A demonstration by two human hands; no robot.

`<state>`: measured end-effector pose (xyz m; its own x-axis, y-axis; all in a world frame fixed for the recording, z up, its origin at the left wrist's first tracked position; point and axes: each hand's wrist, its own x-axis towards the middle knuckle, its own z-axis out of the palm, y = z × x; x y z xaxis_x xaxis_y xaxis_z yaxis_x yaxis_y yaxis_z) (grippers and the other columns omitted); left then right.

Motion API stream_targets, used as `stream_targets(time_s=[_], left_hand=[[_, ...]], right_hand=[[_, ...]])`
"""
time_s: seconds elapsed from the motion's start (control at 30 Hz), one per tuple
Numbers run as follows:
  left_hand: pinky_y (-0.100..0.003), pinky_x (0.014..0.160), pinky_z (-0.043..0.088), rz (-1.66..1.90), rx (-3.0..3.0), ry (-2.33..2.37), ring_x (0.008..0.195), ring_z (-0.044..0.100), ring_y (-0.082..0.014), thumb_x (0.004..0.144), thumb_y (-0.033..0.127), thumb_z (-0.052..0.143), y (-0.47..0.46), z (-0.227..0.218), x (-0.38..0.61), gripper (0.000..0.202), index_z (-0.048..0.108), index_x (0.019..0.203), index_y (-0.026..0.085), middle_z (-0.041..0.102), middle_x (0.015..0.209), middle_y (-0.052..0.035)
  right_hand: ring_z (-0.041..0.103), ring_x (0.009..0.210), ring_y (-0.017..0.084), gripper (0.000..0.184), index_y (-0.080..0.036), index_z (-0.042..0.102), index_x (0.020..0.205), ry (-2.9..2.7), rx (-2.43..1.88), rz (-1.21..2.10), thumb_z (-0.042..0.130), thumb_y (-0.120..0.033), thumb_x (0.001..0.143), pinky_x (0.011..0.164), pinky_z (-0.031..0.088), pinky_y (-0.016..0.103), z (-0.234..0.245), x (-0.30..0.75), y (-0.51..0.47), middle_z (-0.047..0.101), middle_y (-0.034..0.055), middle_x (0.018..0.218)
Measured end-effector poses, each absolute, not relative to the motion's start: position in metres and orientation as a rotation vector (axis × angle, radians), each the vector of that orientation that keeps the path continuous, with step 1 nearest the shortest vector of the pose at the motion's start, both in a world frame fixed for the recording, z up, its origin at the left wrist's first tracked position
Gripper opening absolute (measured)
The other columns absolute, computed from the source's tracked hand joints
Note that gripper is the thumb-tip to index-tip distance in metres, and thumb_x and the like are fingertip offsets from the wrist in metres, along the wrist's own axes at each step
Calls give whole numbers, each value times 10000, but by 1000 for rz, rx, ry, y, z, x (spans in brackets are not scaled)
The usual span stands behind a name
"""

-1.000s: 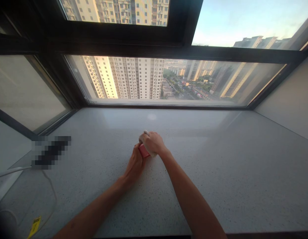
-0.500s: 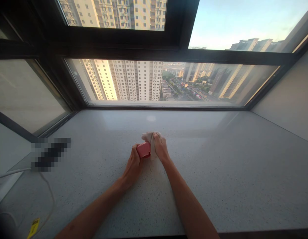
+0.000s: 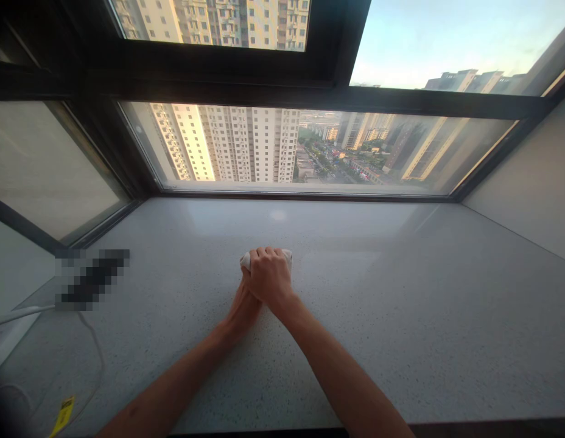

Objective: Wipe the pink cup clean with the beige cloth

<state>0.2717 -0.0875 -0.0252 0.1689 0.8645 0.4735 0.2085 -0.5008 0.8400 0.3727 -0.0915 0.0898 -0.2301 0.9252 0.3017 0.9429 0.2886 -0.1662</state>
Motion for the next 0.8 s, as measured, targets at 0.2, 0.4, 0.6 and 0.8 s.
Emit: stream_targets(time_s=[0.2, 0.4, 0.6, 0.8], left_hand=[[-539, 1108, 517, 1308, 1865, 1093, 1205, 632, -323, 1014, 277, 595, -96, -17, 272, 351, 536, 1359, 255, 648, 1270, -136], [-549, 1146, 494, 1311, 1929, 1077, 1305, 598, -347, 1047, 270, 559, -101, -9, 272, 448, 417, 1472, 259, 606, 1410, -167], [-510, 1100, 525, 1244, 1960, 1111, 1268, 628, -346, 1055, 257, 529, -103, -8, 270, 405, 413, 1442, 224, 621, 1382, -185], [-542, 1150, 483, 1122, 2076, 1289, 1361, 595, -341, 1070, 267, 479, -104, -9, 265, 424, 364, 1476, 237, 608, 1450, -156]], right_hand=[[691, 885, 285, 375, -228, 629, 645, -1843, -1722, 603, 582, -378, 985, 862, 431, 379, 90, 398, -49, 744, 130, 813], [608, 802, 224, 419, -243, 593, 727, -1577, -1427, 909, 474, -566, 967, 818, 492, 339, 59, 438, -35, 660, 15, 755], [609, 983, 251, 446, -256, 648, 837, -1299, -1309, 887, 533, -684, 890, 965, 497, 364, 28, 451, -52, 706, 43, 933], [578, 839, 219, 450, -240, 618, 807, -1309, -1325, 883, 468, -646, 930, 834, 484, 330, 36, 448, -51, 653, 3, 803]])
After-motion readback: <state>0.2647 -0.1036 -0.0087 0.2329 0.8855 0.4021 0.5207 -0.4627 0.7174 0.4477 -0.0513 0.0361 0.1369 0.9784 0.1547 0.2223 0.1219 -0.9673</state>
